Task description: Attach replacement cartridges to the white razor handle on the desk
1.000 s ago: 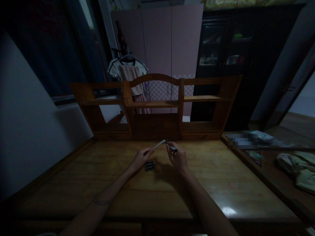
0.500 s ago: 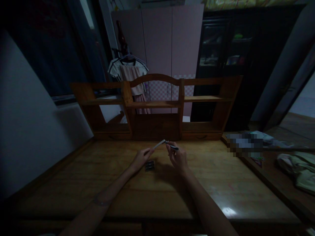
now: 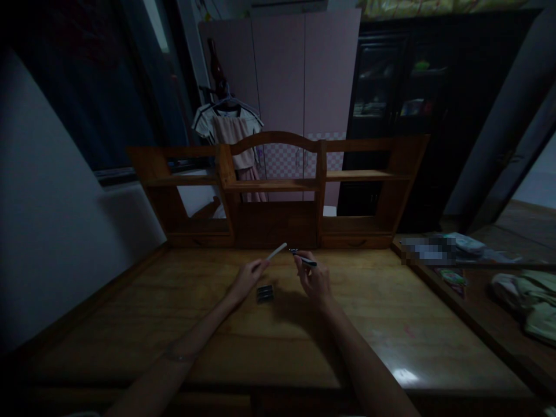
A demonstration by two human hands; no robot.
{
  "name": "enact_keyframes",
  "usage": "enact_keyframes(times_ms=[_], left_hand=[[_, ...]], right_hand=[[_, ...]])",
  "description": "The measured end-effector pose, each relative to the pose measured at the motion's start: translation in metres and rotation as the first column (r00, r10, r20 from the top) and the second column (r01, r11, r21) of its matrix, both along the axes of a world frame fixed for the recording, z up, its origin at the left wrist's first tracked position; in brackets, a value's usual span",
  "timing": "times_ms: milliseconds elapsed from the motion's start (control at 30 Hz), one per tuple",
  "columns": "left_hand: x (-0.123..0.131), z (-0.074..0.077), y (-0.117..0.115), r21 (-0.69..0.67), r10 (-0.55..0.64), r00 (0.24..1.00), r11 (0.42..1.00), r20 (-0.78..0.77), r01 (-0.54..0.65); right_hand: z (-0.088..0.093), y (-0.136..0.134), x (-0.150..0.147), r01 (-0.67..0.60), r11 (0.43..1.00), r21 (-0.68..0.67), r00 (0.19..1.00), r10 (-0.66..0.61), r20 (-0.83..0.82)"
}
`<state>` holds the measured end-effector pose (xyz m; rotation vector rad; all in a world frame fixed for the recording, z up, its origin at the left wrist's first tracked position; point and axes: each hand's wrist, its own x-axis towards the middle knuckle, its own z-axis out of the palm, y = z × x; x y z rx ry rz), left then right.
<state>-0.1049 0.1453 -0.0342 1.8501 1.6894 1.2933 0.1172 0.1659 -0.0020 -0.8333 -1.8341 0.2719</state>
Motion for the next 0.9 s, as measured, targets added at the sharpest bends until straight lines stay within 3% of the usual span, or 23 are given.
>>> enact_keyframes(times_ms=[200, 400, 567, 767, 900], left_hand=[[0.0028, 0.0007, -0.0009, 0.033, -0.082, 0.997, 0.996, -0.012, 0.082], [0.0000, -0.0008, 0.0003, -0.001, 0.026, 1.000, 1.000, -0.001, -0.026], [0.0033, 0.0015, -0.0025, 0.009, -0.065, 0.998, 0.998, 0.004, 0.065], [0.0015, 0.0017, -0.0013, 0.001, 0.025, 1.000, 1.000, 0.015, -0.026], [0.0023, 0.0002, -0.0008, 0.037, -0.051, 0.999, 0.998, 0.007, 0.050]], right_hand=[[-0.0009, 0.0006, -0.0003, -0.019, 1.000, -0.014, 1.000, 0.019, 0.013], [-0.0014, 0.0009, -0.0001, -0.020, 1.000, 0.001, 1.000, 0.020, 0.015], [-0.0013, 0.0009, -0.0004, -0.014, 1.000, -0.004, 1.000, 0.015, 0.013], [-0.0001, 0.0001, -0.0010, 0.007, 1.000, 0.019, 1.000, -0.007, 0.013], [0.0003, 0.0005, -0.0007, -0.002, 1.000, 0.016, 1.000, 0.002, 0.017]])
